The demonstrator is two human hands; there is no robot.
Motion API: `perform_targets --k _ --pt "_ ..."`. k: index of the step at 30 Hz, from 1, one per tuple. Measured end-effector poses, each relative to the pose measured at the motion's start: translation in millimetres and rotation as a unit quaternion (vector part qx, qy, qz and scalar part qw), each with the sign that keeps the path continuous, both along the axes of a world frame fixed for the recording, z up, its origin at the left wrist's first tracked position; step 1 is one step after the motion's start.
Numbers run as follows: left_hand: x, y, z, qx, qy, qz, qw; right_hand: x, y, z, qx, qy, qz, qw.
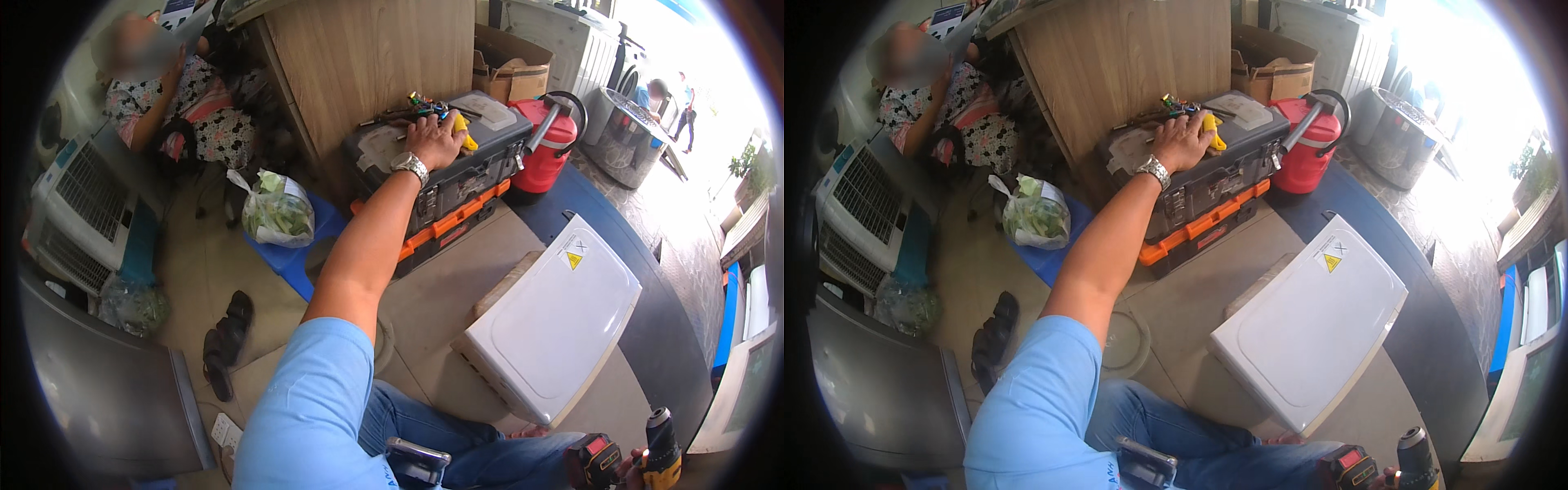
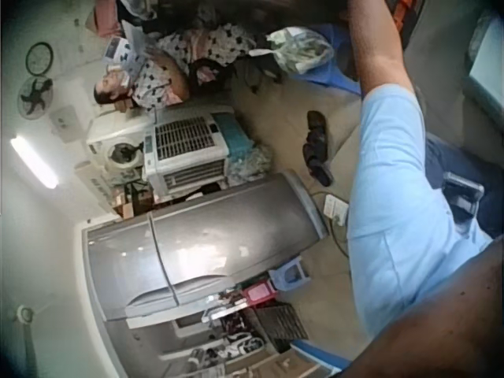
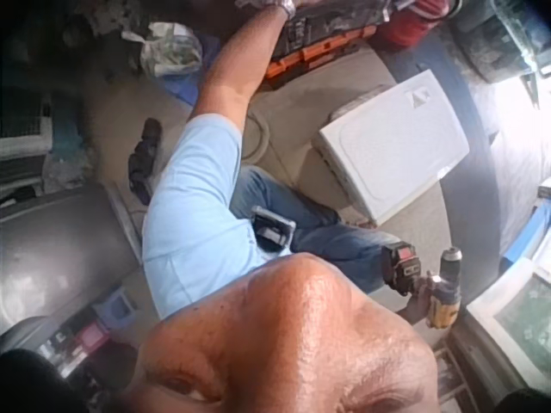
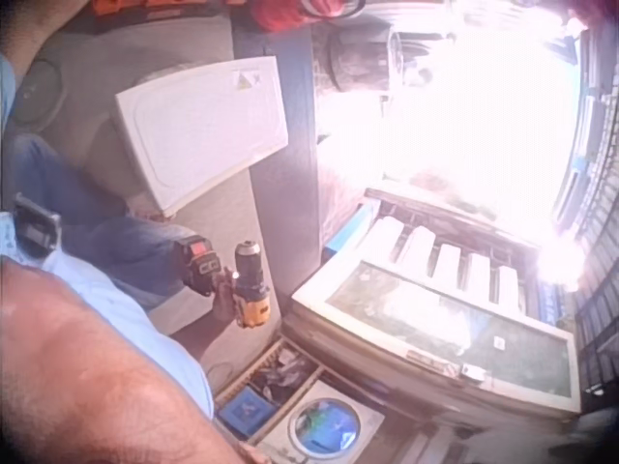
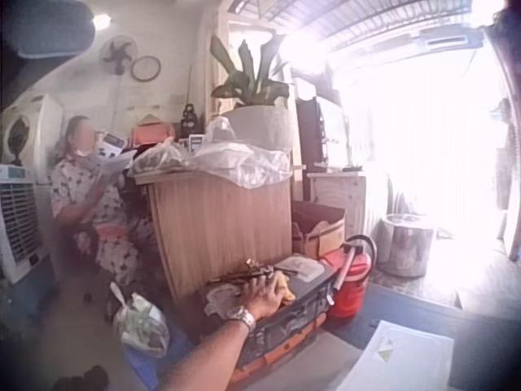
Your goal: The person sits on the floor and uses a cordless drill to remove screws from the casing of a white appliance. They remove the side panel to expose the internal components.
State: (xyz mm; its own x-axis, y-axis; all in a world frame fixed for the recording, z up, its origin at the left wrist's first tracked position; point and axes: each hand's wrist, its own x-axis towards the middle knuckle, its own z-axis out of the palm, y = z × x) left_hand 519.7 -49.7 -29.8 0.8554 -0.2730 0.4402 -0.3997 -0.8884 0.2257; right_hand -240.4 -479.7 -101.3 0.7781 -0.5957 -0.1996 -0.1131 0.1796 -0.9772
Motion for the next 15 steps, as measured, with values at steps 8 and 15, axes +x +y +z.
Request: perform_targets --k 8,15 --pt "-17.7 19.2 2.6 0.017 -0.063 -0.010 0.998 8.6 -16.0 -12.1 -0.008 -0.023 -0.013 1.000" --pt "9.8 52.2 5.0 -0.250 -0.051 0.045 0.966 6.5 -21.5 -23.6 -0.011 -0.033 -0.024 0.999"
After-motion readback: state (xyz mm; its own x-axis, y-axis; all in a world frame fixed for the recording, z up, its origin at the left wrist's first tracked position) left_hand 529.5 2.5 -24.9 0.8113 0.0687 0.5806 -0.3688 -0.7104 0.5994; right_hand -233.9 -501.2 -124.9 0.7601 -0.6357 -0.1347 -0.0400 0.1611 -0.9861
